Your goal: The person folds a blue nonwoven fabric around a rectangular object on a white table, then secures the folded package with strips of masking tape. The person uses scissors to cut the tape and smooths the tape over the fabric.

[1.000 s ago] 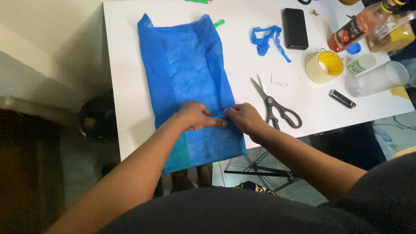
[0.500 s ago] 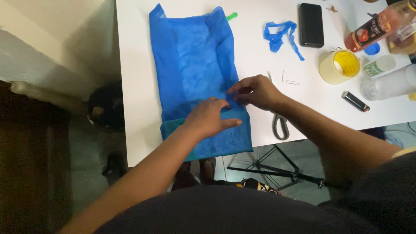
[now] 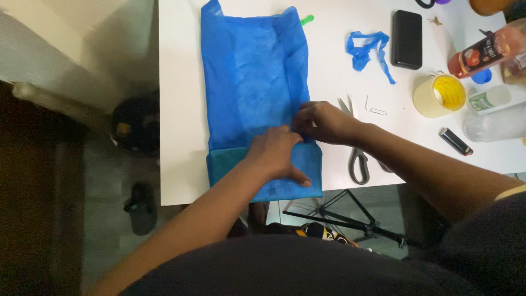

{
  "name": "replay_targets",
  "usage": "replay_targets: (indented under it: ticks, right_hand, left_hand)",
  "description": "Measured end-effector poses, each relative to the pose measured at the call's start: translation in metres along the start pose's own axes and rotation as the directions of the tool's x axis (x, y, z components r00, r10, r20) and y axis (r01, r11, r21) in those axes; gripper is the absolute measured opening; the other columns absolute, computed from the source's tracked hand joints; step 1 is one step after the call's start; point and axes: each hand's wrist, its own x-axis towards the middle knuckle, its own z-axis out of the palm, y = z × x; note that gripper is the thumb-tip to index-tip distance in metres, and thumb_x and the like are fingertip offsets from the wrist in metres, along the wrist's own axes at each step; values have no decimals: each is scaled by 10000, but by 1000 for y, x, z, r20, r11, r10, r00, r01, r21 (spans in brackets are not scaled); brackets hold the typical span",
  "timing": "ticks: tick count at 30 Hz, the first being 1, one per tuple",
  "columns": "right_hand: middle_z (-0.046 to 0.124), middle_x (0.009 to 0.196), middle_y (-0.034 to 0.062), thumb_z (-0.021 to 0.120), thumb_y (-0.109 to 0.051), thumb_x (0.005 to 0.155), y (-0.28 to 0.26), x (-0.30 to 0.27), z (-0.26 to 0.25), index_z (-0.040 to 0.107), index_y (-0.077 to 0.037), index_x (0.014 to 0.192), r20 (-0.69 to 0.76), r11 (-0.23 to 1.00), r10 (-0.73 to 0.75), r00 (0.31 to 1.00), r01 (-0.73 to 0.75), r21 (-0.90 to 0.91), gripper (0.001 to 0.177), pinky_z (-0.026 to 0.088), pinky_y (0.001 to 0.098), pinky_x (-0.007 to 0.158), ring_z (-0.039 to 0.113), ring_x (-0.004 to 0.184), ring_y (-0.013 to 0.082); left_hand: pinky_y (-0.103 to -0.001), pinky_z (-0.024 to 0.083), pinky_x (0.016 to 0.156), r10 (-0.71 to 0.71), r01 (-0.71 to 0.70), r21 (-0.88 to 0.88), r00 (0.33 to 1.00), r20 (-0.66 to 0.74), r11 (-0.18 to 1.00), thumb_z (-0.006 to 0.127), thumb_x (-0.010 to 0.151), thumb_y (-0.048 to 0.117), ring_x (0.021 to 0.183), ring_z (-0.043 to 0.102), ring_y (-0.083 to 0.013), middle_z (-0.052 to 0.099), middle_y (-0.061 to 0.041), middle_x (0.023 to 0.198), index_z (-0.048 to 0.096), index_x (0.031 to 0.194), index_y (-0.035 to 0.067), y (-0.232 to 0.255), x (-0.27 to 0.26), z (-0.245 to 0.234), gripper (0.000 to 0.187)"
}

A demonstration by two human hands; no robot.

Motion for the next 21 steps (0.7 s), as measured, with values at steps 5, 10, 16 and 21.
replay_targets:
  ticks: [5,10,16,21]
  right_hand:
    - [696,955,115,704,-89,873,-2,1,13,738,-57,931,-148,999,18,989,-11,51,75,563,397,728,706,825,297]
    - [705,974,119,735,-125,831,-6,8,20,747,-75,898,-224,996,79,971,-86,-22,84,545,424,749,691,852,324]
    - [725,926,107,758,-114,764,-24,14,7,747,-74,979,-396,982,180,900,-140,129,219,566,363,679,706,773,238]
    - [767,881,114,736,-222,880,-58,35,21,777,-70,996,-27,766,419,907,-338,546,196,568,316,642,691,717,193]
  left_hand:
    - [-489,483,1011,1,-2,-35,1000,-19,999,944,435,630,1232,579,-325,614,-114,1294,667,1298,142,-5,3,5,1029]
    - [-453,478,1033,10,-12,-80,1000,-17,997,944,450,644,1239,575,-327,602,-147,1311,650,1306,114,-14,12,9,1049]
    - [-433,468,1019,-13,-217,-331,820,-572,918,830,780,332,1166,646,-305,691,-139,1215,724,1195,80,-41,-19,9,497]
    - [-325,564,884,-541,26,-661,599,-590,750,565,885,6,1020,736,-200,767,-72,1075,735,1081,78,-88,-78,-7,269]
